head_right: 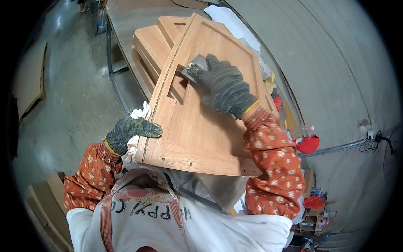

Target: The person wipes a wooden panel with a cloth, sands the edges and surface using a sanding sponge, and places the panel onto a stack of similar panels.

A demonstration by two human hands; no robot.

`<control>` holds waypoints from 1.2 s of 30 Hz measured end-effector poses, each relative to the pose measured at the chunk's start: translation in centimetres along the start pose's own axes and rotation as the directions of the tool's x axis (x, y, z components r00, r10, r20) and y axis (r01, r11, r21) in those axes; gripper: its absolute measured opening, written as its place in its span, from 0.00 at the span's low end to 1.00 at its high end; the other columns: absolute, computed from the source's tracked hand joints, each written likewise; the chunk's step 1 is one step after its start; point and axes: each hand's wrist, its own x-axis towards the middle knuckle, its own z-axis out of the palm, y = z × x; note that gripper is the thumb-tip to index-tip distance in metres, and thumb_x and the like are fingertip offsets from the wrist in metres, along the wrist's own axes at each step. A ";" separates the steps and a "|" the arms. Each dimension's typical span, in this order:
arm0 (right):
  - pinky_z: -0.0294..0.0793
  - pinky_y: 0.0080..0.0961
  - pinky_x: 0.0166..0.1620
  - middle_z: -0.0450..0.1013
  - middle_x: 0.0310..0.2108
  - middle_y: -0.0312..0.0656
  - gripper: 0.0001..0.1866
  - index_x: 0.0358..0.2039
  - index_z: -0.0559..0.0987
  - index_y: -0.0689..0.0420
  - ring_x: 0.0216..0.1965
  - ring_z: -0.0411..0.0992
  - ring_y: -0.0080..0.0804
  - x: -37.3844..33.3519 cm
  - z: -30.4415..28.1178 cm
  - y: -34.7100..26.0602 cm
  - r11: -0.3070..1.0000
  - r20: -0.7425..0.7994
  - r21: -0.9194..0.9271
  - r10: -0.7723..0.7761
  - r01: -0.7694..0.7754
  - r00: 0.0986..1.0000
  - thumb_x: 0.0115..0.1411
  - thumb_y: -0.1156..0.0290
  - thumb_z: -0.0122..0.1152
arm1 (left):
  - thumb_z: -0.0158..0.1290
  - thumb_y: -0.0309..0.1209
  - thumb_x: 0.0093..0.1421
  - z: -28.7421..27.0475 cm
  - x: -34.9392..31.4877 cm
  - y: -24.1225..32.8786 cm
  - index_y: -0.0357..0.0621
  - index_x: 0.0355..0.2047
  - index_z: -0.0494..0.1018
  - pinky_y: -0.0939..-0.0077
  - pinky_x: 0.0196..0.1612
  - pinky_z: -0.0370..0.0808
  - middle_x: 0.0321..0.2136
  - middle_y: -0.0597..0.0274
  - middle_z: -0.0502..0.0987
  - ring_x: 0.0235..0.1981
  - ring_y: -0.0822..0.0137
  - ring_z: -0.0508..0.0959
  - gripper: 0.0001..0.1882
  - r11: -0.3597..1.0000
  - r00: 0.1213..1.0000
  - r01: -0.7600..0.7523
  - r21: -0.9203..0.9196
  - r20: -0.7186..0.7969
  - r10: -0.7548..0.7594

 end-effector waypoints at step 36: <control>0.61 0.43 0.57 0.62 0.58 0.45 0.37 0.52 0.74 0.39 0.56 0.62 0.48 2.6 1.8 0.9 0.971 -0.091 -0.098 -0.225 0.216 0.970 0.34 0.68 0.66 | 0.44 0.30 0.61 -1.0 0.2 1.1 0.37 0.39 0.78 0.69 0.53 0.70 0.41 0.54 0.79 0.45 0.62 0.78 0.14 0.802 0.941 0.312 -0.509 0.052 -0.334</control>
